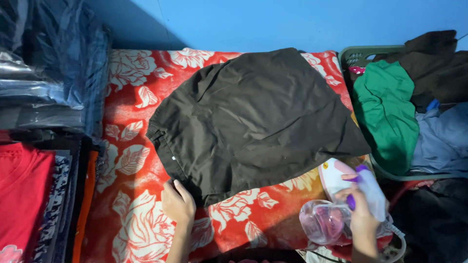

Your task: The person lays a dark skirt on a bed, sprays it with water from a spray bottle, and irons it section by section with a small electric iron, repositioning and smoothing the fabric between passes. They spray the garment again partway through and continue ironing the pleats and body of the skirt.

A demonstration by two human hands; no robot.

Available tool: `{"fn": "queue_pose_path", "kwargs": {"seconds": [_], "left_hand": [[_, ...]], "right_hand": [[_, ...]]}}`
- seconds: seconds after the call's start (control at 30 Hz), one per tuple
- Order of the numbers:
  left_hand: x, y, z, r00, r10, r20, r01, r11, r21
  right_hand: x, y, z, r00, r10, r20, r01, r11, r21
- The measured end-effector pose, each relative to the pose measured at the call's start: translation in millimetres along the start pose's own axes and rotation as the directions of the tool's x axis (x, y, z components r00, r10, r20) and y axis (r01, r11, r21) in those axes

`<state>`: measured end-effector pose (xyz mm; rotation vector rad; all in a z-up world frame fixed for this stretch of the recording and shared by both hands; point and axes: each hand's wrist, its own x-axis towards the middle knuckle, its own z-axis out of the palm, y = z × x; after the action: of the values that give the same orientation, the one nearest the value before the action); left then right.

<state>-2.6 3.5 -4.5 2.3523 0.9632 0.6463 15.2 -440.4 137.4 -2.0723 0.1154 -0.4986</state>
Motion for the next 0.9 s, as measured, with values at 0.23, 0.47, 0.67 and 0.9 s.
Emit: {"fn": "queue_pose_path", "kwargs": {"seconds": [0.23,0.47,0.67,0.9], "left_hand": [[0.3,-2.6,1.7,1.0,-0.005,0.009,0.005,1.0,0.014],[1.1,-1.2,0.2,1.0,-0.004,0.017,0.004,1.0,0.009],[0.6,-3.6,3.5,0.999,-0.035,0.027,0.034,0.997,0.062],[-1.5,-13.7,9.3,0.999,0.028,-0.024,-0.025,0.994,0.11]], "right_hand": [[4.2,-65.0,47.0,0.99,-0.062,0.126,0.043,0.987,0.154],[-25.1,-95.9,32.0,0.943,0.06,0.328,-0.101,0.989,0.11],[-82.2,58.3,38.4,0.901,-0.164,0.401,0.089,0.976,0.2],[-1.1,46.3,-77.1,0.792,0.606,-0.078,-0.59,0.725,-0.356]]}}
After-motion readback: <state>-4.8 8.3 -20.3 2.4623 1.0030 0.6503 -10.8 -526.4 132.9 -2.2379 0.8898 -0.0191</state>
